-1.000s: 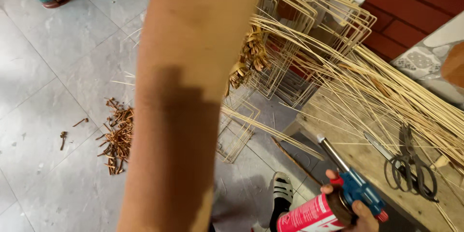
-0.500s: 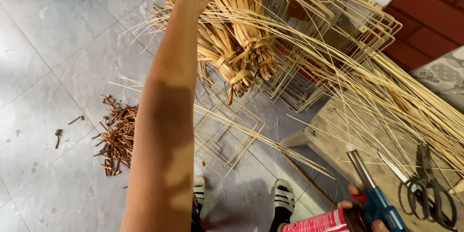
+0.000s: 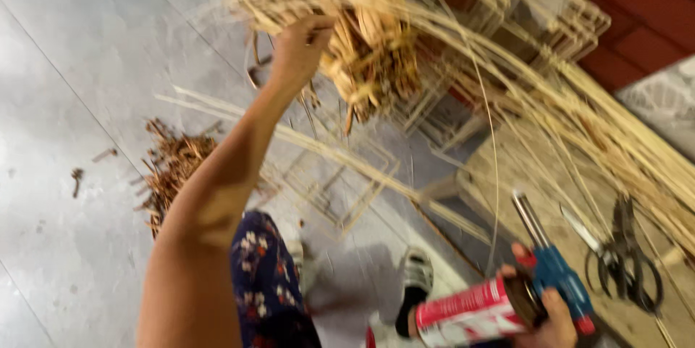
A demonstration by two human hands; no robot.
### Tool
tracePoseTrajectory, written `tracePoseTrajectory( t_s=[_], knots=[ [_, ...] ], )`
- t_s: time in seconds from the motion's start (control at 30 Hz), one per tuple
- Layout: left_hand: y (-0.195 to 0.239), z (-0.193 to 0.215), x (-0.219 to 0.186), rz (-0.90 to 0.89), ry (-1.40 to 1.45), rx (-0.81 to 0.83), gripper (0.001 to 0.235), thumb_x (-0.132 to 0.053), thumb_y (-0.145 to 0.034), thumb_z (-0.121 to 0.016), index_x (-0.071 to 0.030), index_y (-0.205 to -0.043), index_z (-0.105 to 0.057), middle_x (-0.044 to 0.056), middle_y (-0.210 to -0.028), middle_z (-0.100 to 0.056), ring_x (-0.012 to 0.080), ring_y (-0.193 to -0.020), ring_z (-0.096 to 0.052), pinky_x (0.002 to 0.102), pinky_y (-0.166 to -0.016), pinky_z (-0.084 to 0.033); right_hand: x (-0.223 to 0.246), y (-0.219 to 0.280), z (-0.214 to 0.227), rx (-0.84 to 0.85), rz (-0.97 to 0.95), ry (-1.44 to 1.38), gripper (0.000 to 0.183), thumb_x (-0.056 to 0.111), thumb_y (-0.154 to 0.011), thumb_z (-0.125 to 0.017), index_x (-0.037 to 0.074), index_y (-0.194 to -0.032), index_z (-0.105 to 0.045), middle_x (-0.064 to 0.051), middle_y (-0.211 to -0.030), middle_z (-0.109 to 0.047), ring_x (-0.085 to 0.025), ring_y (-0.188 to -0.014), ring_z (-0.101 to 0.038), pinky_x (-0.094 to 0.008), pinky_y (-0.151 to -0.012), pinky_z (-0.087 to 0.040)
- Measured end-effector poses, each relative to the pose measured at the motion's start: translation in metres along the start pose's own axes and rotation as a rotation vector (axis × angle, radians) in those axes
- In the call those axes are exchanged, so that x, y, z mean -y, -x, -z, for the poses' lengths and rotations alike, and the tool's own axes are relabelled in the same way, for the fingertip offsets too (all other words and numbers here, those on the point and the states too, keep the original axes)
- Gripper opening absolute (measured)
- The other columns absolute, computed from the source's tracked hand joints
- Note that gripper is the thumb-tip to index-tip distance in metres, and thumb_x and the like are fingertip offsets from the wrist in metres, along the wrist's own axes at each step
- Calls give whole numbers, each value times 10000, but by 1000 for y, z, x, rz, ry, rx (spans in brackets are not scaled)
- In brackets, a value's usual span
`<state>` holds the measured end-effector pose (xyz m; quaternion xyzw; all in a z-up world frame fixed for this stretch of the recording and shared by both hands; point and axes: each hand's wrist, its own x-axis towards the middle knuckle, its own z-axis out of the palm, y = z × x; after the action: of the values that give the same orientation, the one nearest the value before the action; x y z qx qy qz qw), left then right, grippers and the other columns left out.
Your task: The person sits on a low stool and uses a handheld blowtorch to heat thin dried plant strips. They repeatedly pick up individual strips, apply the flame to soften them, and insert them into a wire basket frame to continue weaving.
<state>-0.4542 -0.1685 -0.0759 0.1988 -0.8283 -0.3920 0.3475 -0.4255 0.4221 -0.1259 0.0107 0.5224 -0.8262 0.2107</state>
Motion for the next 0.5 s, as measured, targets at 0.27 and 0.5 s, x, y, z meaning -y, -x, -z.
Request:
tracePoseTrajectory(
  t_s=[0.27,0.5],
  knots=[
    [114,46,-36,154,-76,-118,128,-132,-992,-711,-59,-1095,-733,89,-982,-771,174,-865,-744,312,-762,-584,-2,7,-21,197,50,-85,801,277,-894,-782,-72,-1539,-458,-284,-1426,-593,-334,-1109,-675,-465,-1004,-541],
    [178,11,-21,-126,-305,107,79,-156,-859,-783,-161,-937,-793,-3,-995,-757,252,-973,-639,414,-844,-522,-9,6,-37,276,-3,2,752,265,-857,-798,-67,-1464,-506,-278,-1402,-613,-338,-1087,-690,-430,-941,-569]
  ],
)
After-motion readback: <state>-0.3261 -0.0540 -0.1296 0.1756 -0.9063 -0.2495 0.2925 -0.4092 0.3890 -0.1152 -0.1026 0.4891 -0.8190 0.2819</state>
